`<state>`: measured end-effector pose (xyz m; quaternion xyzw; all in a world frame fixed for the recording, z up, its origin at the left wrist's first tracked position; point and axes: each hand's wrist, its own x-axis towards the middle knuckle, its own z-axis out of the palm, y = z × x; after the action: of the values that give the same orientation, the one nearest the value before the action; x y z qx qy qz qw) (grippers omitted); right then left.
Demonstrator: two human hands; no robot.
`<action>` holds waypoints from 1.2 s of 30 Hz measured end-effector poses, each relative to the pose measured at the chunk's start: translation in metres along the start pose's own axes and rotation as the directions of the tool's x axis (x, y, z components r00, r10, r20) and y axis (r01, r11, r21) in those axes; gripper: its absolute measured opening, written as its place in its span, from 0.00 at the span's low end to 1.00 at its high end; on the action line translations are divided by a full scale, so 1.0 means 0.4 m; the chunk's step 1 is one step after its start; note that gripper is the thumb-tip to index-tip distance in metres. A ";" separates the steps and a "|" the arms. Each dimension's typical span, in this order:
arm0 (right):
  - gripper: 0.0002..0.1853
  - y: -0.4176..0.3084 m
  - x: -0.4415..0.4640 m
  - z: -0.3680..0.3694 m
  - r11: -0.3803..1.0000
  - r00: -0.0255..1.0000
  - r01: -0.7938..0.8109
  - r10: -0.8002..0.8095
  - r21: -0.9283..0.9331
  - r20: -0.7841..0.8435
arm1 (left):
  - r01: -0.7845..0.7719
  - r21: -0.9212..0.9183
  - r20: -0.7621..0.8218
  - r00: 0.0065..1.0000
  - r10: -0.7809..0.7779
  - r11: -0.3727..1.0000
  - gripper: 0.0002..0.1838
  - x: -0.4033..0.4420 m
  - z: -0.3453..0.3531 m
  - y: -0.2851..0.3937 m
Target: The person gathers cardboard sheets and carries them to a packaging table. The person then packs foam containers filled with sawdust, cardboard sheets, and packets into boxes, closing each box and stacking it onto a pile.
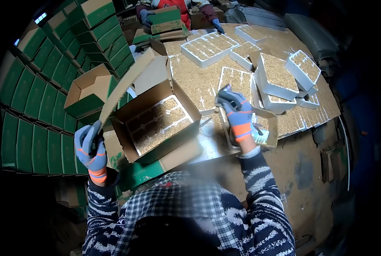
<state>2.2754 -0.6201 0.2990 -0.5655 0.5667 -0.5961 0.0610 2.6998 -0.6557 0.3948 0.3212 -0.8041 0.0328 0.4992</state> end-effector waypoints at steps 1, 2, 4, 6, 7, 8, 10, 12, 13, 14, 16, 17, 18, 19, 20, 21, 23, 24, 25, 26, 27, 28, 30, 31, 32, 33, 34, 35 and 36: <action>0.12 -0.049 0.010 0.063 0.993 0.994 -0.057 0.048 0.101 0.093 | -0.072 0.058 0.042 0.997 0.070 0.996 0.26 0.007 0.019 0.016; 0.11 -0.088 0.031 0.108 0.969 0.935 0.246 -0.236 -0.007 0.264 | -0.145 0.099 0.108 0.985 0.134 0.984 0.27 0.017 0.037 0.030; 0.11 -0.071 0.007 0.171 0.882 0.879 0.315 -0.132 -0.350 0.458 | -0.219 0.112 0.278 0.943 0.181 0.969 0.28 0.018 0.067 0.051; 0.11 -0.047 0.047 0.169 0.869 0.905 0.316 -0.156 -0.381 0.396 | -0.203 0.094 0.483 0.865 0.134 0.975 0.30 0.003 0.091 0.057; 0.11 -0.063 0.078 0.155 0.946 0.948 0.245 -0.188 -0.213 0.257 | -0.196 0.103 0.582 0.807 0.101 0.975 0.29 -0.010 0.099 0.055; 0.10 -0.086 0.090 0.148 0.992 0.988 0.046 -0.029 -0.115 0.149 | -0.136 0.043 0.671 0.738 0.073 0.990 0.26 -0.035 0.109 0.038; 0.15 -0.090 0.105 0.152 0.997 0.997 0.075 -0.075 0.007 0.034 | 0.011 0.003 0.797 0.604 -0.009 1.000 0.19 -0.088 0.132 0.000; 0.20 -0.123 0.123 0.163 0.966 0.960 0.257 -0.251 -0.036 0.126 | 0.048 0.076 0.897 0.432 -0.089 0.996 0.16 -0.092 0.134 -0.013; 0.24 -0.114 0.130 0.176 0.931 0.893 0.360 -0.325 -0.060 0.312 | 0.061 0.113 0.932 0.340 -0.128 0.992 0.17 -0.081 0.135 -0.018; 0.27 -0.104 0.129 0.191 0.935 0.867 0.348 -0.295 -0.064 0.401 | 0.053 0.093 0.934 0.342 -0.106 0.994 0.18 -0.066 0.138 -0.026; 0.36 -0.060 0.126 0.218 0.978 0.846 0.200 -0.203 0.060 0.493 | 0.260 -0.071 0.876 0.478 -0.065 0.963 0.17 -0.054 0.115 -0.047; 0.39 0.001 0.132 0.228 0.969 0.849 -0.005 -0.127 0.249 0.513 | 0.342 -0.200 0.772 0.632 -0.067 0.918 0.17 -0.070 0.102 -0.062; 0.40 0.050 0.133 0.229 0.883 0.851 -0.261 0.020 0.390 0.524 | 0.483 -0.253 0.574 0.772 -0.272 0.838 0.19 -0.086 0.091 -0.070; 0.40 0.097 0.132 0.229 0.713 0.813 -0.488 0.161 0.503 0.560 | 0.584 -0.345 0.340 0.807 -0.482 0.735 0.21 -0.106 0.083 -0.074; 0.42 0.146 0.120 0.230 0.716 0.782 -0.518 0.175 0.467 0.599 | 0.675 -0.507 0.229 0.705 -0.671 0.536 0.24 -0.133 0.093 -0.081; 0.41 0.159 0.100 0.229 0.763 0.732 -0.522 0.172 0.381 0.659 | 0.775 -0.472 0.269 0.581 -0.769 0.421 0.28 -0.220 0.108 -0.144; 0.42 0.160 0.064 0.246 0.882 0.582 -0.452 0.176 0.135 0.794 | 0.194 0.014 0.515 0.839 -0.173 0.981 0.31 -0.377 0.135 -0.233; 0.43 0.139 0.053 0.258 0.899 0.476 -0.439 0.226 0.006 0.850 | 0.365 -0.063 0.548 0.791 -0.274 0.929 0.32 -0.421 0.186 -0.231; 0.44 0.070 0.052 0.286 0.841 0.323 -0.521 0.354 -0.147 0.878 | 0.767 -0.285 0.531 0.626 -0.571 0.575 0.32 -0.428 0.265 -0.210; 0.46 0.121 0.000 0.344 0.892 0.509 -0.451 0.232 0.026 0.829 | 0.859 -0.394 0.501 0.499 -0.707 0.328 0.33 -0.432 0.318 -0.196; 0.49 0.093 0.002 0.346 0.883 0.523 -0.467 0.225 0.055 0.822 | 0.854 -0.462 0.456 0.461 -0.761 0.241 0.33 -0.432 0.354 -0.184; 0.50 0.063 0.003 0.334 0.865 0.534 -0.495 0.227 0.084 0.814 | 0.832 -0.534 0.418 0.416 -0.807 0.153 0.34 -0.426 0.372 -0.167; 0.54 0.056 -0.007 0.325 0.863 0.587 -0.479 0.178 0.160 0.790 | 0.726 -0.680 0.461 0.319 -0.828 -0.099 0.32 -0.394 0.361 -0.150; 0.54 0.005 0.000 0.325 0.877 0.643 -0.449 0.182 0.174 0.744 | 0.688 -0.688 0.520 0.246 -0.818 -0.230 0.30 -0.379 0.339 -0.152; 0.53 -0.029 0.002 0.332 0.845 0.690 -0.488 0.220 0.220 0.689 | 0.734 -0.675 0.500 0.380 -0.778 -0.076 0.29 -0.434 0.353 -0.209; 0.53 -0.054 0.010 0.339 0.808 0.729 -0.525 0.267 0.265 0.630 | 0.741 -0.666 0.471 0.506 -0.722 0.085 0.29 -0.490 0.368 -0.268; 0.52 -0.066 0.036 0.345 0.784 0.768 -0.526 0.270 0.330 0.581 | 0.615 -0.752 0.574 0.433 -0.695 -0.238 0.30 -0.370 0.288 -0.257; 0.51 -0.086 0.069 0.354 0.759 0.805 -0.518 0.276 0.394 0.525 | 0.415 -0.736 0.675 0.394 -0.624 -0.535 0.30 -0.254 0.226 -0.261; 0.49 -0.171 0.113 0.366 0.675 0.835 -0.516 0.260 0.527 0.484 | 0.449 -0.860 0.470 0.516 -0.716 -0.242 0.30 -0.183 0.182 -0.290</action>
<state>2.4071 -0.7174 0.3361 -0.4753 0.4159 -0.6069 0.4825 2.7283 -0.7395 0.2668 0.2654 -0.3005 -0.6878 0.6052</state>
